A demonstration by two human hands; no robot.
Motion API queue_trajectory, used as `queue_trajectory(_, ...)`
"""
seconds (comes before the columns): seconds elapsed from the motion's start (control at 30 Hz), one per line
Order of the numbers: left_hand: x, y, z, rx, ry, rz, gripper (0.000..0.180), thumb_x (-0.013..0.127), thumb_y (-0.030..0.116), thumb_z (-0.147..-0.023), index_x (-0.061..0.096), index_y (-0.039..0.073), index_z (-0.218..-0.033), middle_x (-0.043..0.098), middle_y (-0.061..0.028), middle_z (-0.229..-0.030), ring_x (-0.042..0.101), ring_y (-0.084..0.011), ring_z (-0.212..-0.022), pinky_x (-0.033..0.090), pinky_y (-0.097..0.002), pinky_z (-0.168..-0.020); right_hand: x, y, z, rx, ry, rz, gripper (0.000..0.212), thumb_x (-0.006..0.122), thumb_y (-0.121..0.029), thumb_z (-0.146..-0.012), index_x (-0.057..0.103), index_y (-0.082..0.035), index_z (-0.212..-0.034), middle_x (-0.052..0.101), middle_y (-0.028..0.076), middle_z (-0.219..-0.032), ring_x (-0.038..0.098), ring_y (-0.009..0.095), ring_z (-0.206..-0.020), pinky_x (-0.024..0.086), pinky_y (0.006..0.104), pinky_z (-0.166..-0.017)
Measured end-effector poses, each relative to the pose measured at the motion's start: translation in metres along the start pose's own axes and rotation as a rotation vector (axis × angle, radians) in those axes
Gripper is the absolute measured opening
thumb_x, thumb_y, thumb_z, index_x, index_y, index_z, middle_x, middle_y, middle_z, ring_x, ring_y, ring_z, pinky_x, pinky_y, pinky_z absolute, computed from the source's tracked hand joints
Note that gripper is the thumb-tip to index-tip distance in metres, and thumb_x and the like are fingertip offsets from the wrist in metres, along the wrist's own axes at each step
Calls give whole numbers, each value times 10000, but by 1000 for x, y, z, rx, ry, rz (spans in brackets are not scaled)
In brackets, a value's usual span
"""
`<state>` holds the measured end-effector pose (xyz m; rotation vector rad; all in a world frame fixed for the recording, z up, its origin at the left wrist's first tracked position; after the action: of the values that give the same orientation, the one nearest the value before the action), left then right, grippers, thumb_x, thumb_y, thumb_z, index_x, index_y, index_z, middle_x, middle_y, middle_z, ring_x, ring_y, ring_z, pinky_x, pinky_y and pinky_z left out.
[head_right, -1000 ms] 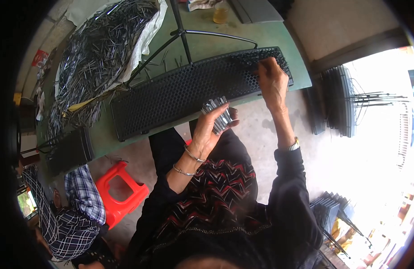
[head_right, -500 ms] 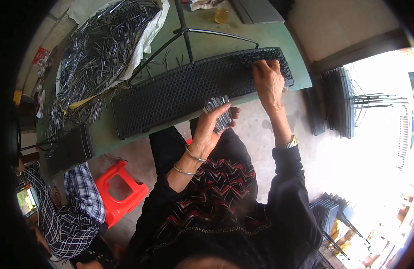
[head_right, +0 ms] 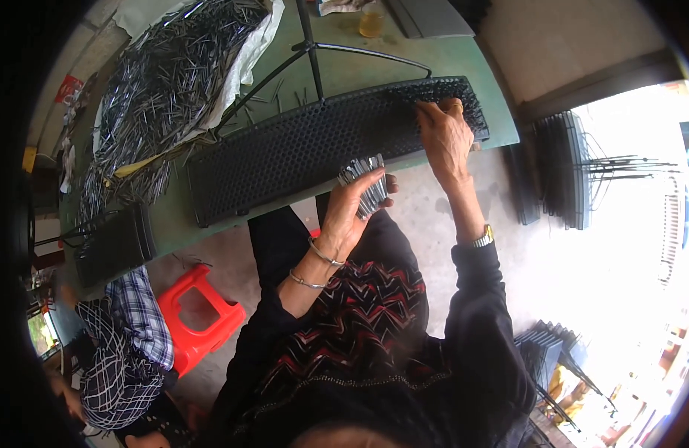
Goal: Manually inserting small metal pins into a perforated metal grate using pliers.
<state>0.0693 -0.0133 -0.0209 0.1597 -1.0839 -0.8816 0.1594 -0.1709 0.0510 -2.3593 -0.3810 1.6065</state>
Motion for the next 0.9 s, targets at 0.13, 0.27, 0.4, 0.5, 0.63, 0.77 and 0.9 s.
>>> queue_trajectory(0.13, -2, 3, 1, 12, -3, -20, 134, 638, 125, -867, 618, 52, -978, 681, -92, -844, 677, -184, -746, 517, -272, -594, -19, -16, 11, 59, -29, -145, 233, 646, -209, -863, 688, -119, -1073, 579, 81, -899, 597, 211, -780, 478, 339, -691)
queue_trajectory(0.27, 1, 3, 2, 10, -12, -54, 186, 650, 129, -857, 624, 34, -1015, 686, -93, -858, 683, -190, -753, 513, -270, -591, -4, -33, 36, 92, -529, -612, 251, 638, -168, -869, 656, -15, -1068, 619, 70, -857, 591, 138, -772, 470, 287, -678)
queue_trajectory(0.4, 5, 1, 2, 10, -37, -122, 208, 661, 133, -845, 635, 27, -1022, 690, -94, -874, 687, -190, -759, 510, -267, -590, 0, -41, 46, 191, -745, -777, 173, 621, -124, -863, 629, 24, -953, 604, 39, -795, 560, 96, -744, 452, 258, -639)
queue_trajectory(0.5, 7, 3, 4, 30, -30, -182, 203, 663, 132, -840, 639, 27, -1012, 692, -96, -878, 688, -189, -763, 511, -268, -592, 2, -40, 49, 242, -783, -776, 139, 618, -119, -857, 626, 9, -911, 593, 25, -770, 538, 85, -713, 435, 245, -613)
queue_trajectory(0.63, 6, 3, 3, 32, -28, -181, 208, 667, 135, -835, 641, 27, -1010, 694, -98, -878, 689, -189, -766, 512, -271, -595, 2, -40, 48, 217, -768, -786, 133, 613, -118, -860, 621, 5, -910, 591, 18, -757, 532, 88, -688, 424, 238, -588)
queue_trajectory(0.77, 7, 1, 3, 14, -24, -222, 216, 666, 142, -835, 644, 27, -1016, 697, -90, -880, 689, -185, -771, 512, -272, -594, 7, -36, 50, 204, -781, -823, 131, 600, -100, -863, 612, 15, -923, 602, 32, -764, 553, 99, -691, 448, 247, -604)
queue_trajectory(0.9, 8, 1, 2, 13, 7, -184, 205, 660, 129, -835, 647, 32, -1015, 700, -76, -906, 688, -177, -799, 511, -271, -591, 4, -33, 49, 216, -763, -863, 119, 576, -67, -867, 593, 38, -920, 624, 68, -770, 608, 128, -704, 492, 262, -634)
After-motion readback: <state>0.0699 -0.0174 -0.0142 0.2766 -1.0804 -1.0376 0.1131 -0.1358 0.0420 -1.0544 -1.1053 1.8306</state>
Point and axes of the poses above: each hand's wrist, its own z-axis away from the middle knuckle, its own x-axis out of the palm, y = z × x, the point moved 8 cm from there along -z, towards the middle knuckle
